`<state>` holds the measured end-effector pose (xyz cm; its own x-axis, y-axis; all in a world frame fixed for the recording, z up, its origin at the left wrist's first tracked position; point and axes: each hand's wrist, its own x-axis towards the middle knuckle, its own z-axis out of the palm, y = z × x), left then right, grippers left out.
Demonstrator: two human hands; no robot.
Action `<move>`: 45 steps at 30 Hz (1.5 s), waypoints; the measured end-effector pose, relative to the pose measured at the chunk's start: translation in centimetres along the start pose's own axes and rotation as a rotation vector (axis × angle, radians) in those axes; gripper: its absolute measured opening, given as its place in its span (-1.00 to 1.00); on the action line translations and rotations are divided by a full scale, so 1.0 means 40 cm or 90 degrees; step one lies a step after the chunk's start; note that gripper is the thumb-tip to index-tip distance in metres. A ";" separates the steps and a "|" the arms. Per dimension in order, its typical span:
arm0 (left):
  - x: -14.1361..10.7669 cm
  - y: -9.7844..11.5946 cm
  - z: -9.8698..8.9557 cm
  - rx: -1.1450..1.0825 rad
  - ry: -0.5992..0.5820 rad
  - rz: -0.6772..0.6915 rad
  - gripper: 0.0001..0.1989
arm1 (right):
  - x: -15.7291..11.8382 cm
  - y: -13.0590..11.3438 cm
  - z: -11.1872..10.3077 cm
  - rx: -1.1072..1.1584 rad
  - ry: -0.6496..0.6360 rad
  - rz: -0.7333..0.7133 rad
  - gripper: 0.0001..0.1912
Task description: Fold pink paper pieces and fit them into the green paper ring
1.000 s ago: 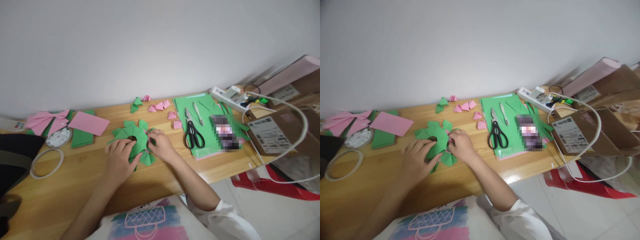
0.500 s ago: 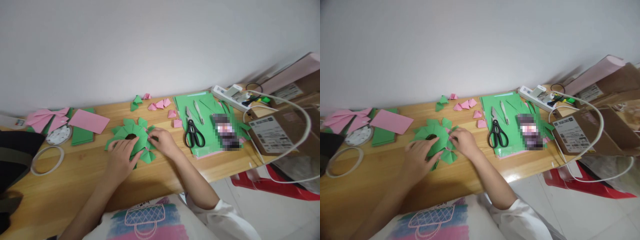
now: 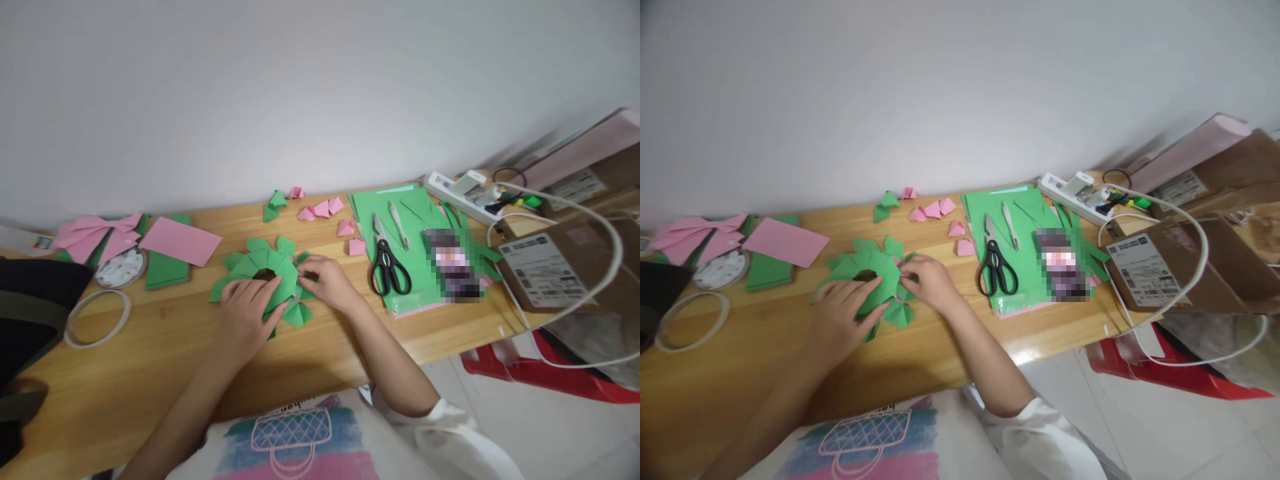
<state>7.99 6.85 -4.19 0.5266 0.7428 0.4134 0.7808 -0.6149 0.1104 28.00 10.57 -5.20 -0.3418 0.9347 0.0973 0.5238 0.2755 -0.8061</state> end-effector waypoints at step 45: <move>0.091 0.017 0.004 0.079 -0.128 -0.100 -0.66 | -0.003 -0.009 0.000 -0.016 -0.008 0.025 -0.84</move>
<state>10.48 9.18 -2.77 0.4428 0.8716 0.2104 0.8866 -0.4606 0.0424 27.86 10.35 -4.93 -0.3300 0.9422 0.0584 0.5565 0.2442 -0.7941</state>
